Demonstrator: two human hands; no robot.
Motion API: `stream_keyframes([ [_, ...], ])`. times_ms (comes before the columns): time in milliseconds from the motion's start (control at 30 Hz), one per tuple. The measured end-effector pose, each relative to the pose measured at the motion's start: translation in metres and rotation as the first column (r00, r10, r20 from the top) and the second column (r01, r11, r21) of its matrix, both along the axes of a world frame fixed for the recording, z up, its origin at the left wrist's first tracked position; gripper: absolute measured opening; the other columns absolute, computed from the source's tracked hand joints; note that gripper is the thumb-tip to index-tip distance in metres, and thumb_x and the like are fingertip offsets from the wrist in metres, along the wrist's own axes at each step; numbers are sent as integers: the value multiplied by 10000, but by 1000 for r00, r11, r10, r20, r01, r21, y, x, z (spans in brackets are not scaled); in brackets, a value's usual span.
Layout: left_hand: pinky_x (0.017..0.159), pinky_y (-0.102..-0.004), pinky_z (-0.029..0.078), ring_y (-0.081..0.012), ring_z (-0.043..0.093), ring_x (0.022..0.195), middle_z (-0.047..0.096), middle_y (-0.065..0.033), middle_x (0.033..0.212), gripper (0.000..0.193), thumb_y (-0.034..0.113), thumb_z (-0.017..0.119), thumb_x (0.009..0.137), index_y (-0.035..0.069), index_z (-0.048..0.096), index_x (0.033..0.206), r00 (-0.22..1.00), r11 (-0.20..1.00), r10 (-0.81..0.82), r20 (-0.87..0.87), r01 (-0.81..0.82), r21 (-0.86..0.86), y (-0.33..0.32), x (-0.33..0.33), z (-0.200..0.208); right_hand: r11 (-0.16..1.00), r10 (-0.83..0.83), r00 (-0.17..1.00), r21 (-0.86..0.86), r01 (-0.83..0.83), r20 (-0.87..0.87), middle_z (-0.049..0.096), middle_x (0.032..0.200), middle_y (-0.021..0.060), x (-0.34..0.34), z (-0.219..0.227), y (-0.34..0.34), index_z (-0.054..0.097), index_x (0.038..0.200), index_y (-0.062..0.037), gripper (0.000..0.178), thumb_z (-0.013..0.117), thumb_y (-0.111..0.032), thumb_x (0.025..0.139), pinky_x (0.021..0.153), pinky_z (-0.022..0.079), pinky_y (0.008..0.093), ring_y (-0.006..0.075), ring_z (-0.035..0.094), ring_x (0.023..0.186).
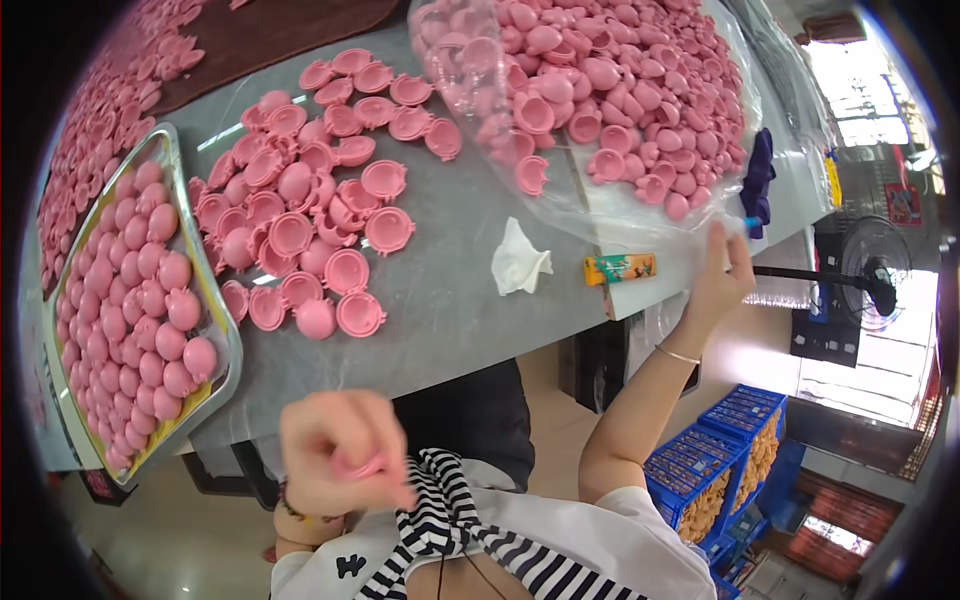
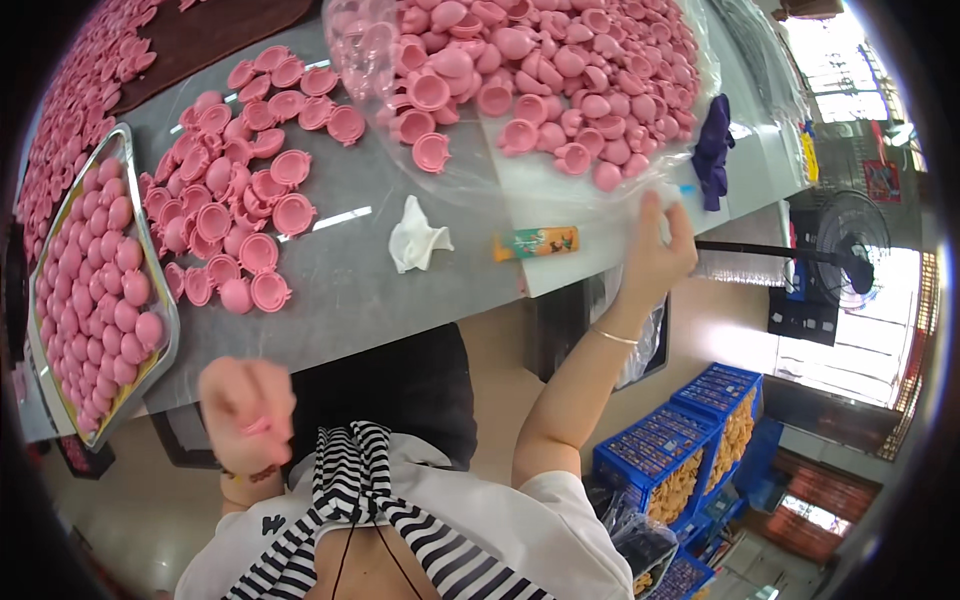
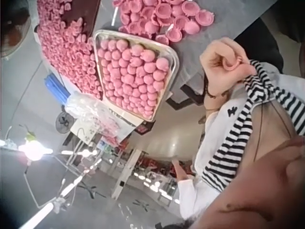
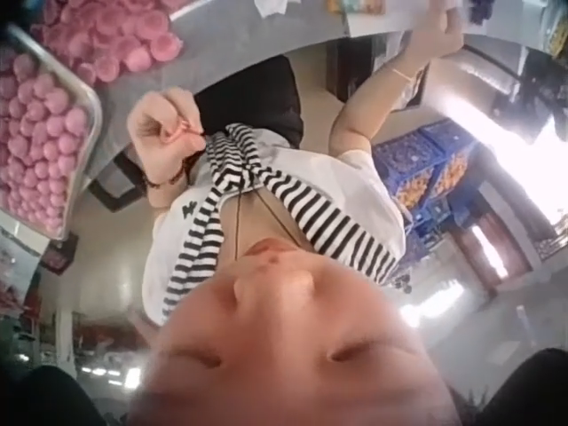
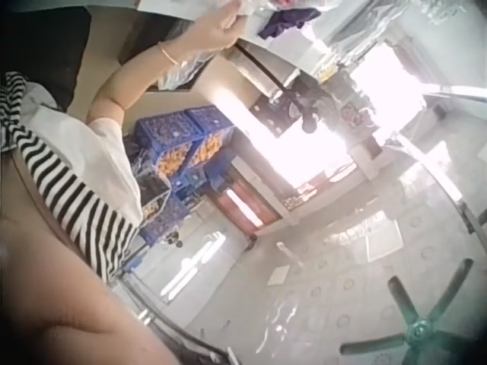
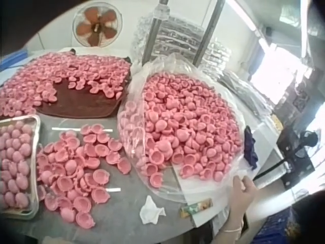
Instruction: Applying glue to the rim of pink plastic sphere halves and joining them together at a factory workbench.
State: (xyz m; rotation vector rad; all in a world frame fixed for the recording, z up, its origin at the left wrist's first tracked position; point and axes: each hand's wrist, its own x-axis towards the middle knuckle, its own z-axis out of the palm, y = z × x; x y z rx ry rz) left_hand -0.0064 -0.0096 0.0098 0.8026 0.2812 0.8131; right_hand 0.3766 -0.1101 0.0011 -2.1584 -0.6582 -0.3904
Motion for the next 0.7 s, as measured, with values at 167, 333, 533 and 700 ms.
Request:
stream_keyframes([
  [167,582,-215,438,-133,567,667,601,-117,801,277,20,792,564,22,556,710,930,912,108,-351,48,408,5,24,9,559,621,783,720,-412,-35,573,736,134,-100,19,8,436,1056,32,348,435,-274,892,593,443,286,189,541,645],
  [333,726,-238,461,-179,587,884,580,-165,1039,372,-6,737,622,-37,603,967,964,927,40,-262,62,371,5,24,8,394,918,143,820,-414,-369,555,670,155,-201,30,15,315,1027,-34,425,569,-303,816,477,409,238,158,508,530],
  [533,834,-259,430,-180,511,1042,504,-167,1159,442,-97,630,685,-55,527,1113,941,921,-42,-337,167,351,7,15,9,297,947,31,831,-471,-321,575,759,193,-220,19,27,262,1071,12,385,507,-171,838,590,483,274,193,586,673],
  [700,809,-248,431,-164,492,1041,429,-122,1176,466,-103,625,694,-55,504,1141,986,979,-7,-168,41,202,2,14,4,552,834,233,765,-332,-501,493,575,48,-229,34,24,373,1046,-84,468,607,-380,769,430,293,233,110,397,489],
])
